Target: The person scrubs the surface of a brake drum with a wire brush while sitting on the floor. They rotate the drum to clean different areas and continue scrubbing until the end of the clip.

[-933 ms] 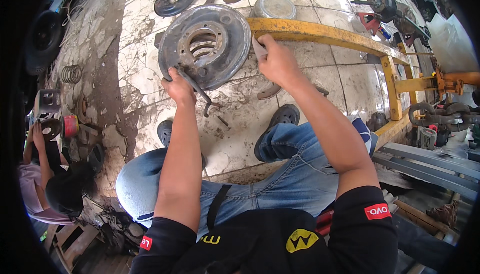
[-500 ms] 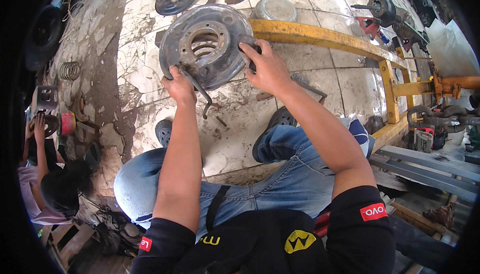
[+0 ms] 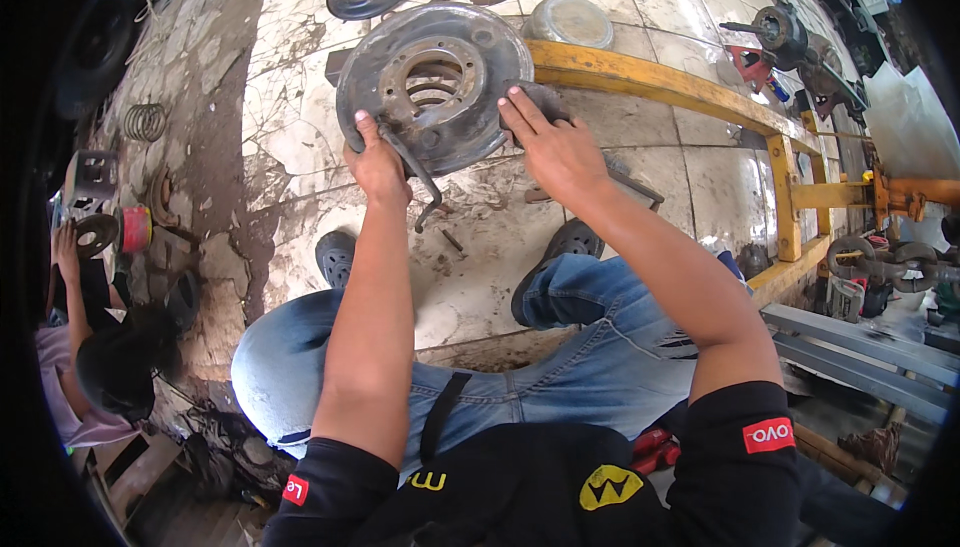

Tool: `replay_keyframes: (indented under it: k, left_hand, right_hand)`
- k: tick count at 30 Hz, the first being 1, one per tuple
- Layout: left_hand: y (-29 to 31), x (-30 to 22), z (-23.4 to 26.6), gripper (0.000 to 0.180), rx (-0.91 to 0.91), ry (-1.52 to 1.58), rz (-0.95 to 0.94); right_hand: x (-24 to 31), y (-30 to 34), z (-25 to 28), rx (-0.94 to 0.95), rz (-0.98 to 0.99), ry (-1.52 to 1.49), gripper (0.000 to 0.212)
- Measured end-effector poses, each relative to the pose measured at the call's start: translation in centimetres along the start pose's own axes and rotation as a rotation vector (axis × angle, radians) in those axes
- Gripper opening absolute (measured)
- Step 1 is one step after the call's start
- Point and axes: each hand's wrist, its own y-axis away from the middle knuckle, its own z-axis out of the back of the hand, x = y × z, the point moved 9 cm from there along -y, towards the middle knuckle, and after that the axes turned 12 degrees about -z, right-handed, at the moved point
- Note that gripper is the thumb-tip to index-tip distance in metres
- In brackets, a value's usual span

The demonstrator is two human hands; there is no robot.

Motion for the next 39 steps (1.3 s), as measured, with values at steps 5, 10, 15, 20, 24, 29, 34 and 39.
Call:
replay_keyframes:
  k: [5, 10, 15, 20, 24, 29, 34, 39]
  left_hand:
    - [0.4, -0.5, -0.8, 0.051, -0.034, 0.15, 0.11]
    - [0.3, -0.3, -0.4, 0.051, -0.068, 0.147, 0.069]
    - [0.1, -0.2, -0.5, 0.055, -0.071, 0.091, 0.047]
    - [0.1, -0.2, -0.3, 0.054, -0.088, 0.135, 0.03]
    - [0.3, 0.2, -0.2, 0.054, -0.087, 0.076, -0.001]
    - [0.6, 0.3, -0.4, 0.055, -0.117, 0.116, 0.042]
    - [0.4, 0.4, 0.2, 0.055, -0.116, 0.032, -0.009]
    - [1.5, 0.0, -0.3, 0.059, -0.145, 0.094, 0.086]
  right_hand:
    - [0.4, -0.4, 0.0, 0.018, -0.01, 0.002, 0.076]
    - [1.6, 1.8, -0.1, 0.021, 0.072, 0.023, 0.077]
    - [2.0, -0.2, 0.3, 0.067, -0.048, -0.006, 0.076]
    - [2.8, 1.0, 0.6, -0.004, -0.011, 0.004, 0.066]
    - [2.9, 1.3, 0.9, -0.02, -0.013, 0.009, 0.06]
    - [3.1, 0.2, 0.4, 0.016, -0.055, -0.029, 0.07]
    - [3.8, 1.9, 1.4, 0.007, 0.001, 0.017, 0.059]
    - [4.0, 0.3, 0.5, 0.007, -0.06, -0.043, 0.064]
